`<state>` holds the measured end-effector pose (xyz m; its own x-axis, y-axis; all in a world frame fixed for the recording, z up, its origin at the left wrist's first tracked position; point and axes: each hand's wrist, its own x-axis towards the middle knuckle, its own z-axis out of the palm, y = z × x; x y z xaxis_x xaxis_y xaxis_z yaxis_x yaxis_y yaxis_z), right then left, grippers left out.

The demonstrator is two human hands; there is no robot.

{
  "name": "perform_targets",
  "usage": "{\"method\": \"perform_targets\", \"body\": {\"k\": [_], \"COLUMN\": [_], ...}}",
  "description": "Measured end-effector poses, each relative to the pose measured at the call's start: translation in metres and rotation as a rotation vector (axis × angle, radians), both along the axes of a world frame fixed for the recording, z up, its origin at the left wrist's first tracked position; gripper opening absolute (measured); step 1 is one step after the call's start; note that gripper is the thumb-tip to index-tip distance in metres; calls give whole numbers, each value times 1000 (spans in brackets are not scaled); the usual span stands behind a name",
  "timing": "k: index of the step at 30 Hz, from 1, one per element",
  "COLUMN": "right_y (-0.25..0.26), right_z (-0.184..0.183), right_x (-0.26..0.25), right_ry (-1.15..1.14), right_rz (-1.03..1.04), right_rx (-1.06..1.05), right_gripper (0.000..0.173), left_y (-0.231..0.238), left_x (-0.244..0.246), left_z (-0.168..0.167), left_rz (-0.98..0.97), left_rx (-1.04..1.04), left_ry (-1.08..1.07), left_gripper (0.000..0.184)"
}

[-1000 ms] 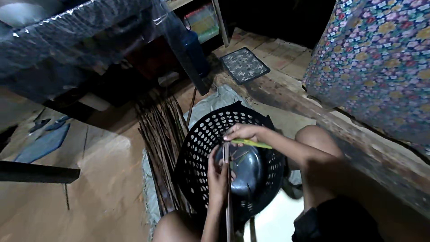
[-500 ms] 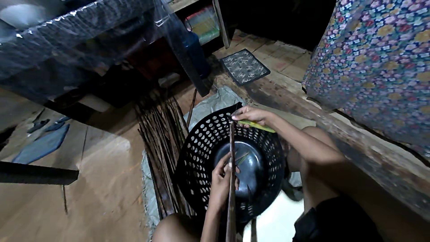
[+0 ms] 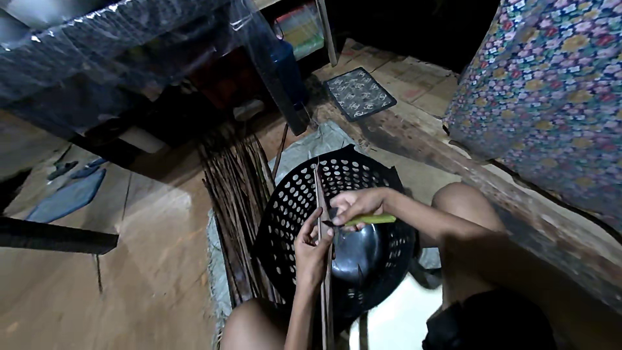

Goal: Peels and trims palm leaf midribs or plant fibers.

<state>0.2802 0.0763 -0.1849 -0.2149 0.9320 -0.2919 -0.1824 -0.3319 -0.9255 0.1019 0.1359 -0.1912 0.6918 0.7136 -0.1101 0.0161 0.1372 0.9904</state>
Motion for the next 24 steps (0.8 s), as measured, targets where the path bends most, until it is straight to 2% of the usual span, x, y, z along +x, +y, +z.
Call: {"method": "perform_targets", "body": {"k": [12,23,24], "right_y": [7,12,12], "right_z": [-3,5,5], "right_x": [-3,13,15], "right_ry": [-12,-142,-156], "right_rz": [79,-54,-56], "right_rx": [-29,13,16], "right_gripper": [25,6,12], "left_y": [-3,-1,-1], "left_x": [-2,3,4], "left_z": [-4,2,3], "left_rz": [61,25,29], "left_rx": [168,-156,-164], "left_ry": [-16,-106,-95], "left_gripper": [51,49,48]}}
